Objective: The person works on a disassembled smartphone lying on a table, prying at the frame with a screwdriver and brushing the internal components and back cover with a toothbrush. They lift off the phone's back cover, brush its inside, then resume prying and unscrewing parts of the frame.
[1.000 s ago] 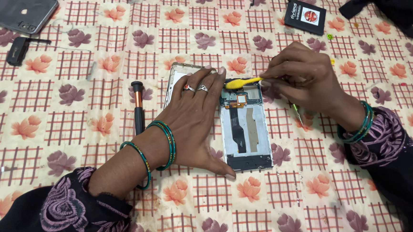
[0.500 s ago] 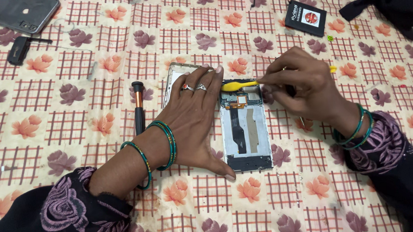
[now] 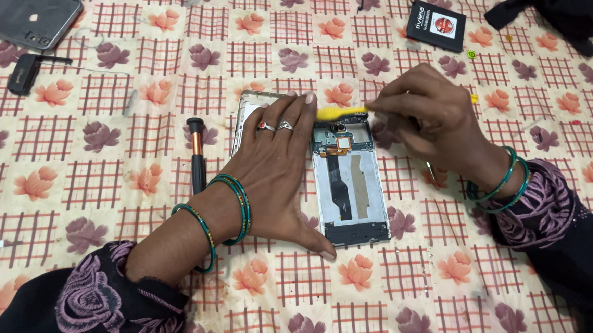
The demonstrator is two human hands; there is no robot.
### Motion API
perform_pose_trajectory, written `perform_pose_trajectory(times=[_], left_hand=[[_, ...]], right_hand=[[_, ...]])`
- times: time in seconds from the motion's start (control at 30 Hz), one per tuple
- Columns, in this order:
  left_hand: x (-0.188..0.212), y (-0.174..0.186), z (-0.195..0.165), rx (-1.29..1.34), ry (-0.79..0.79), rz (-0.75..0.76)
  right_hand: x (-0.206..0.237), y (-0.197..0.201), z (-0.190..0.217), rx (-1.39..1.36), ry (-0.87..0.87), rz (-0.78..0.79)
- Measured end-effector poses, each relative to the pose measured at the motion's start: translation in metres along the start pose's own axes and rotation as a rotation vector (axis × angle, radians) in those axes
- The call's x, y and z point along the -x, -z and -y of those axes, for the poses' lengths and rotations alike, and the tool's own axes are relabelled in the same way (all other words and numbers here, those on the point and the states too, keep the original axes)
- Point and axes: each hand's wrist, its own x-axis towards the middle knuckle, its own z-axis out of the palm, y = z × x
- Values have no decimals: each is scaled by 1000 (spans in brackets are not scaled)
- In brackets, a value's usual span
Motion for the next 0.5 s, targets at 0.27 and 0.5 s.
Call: perform_pose_trajectory(times=[0.27, 0.5], left_hand=[[0, 0, 1, -1, -34, -86], [0, 0, 1, -14, -7, -54]], right_hand=[[-5, -1, 9, 57, 23, 11], [-1, -4, 4, 85, 28, 12]])
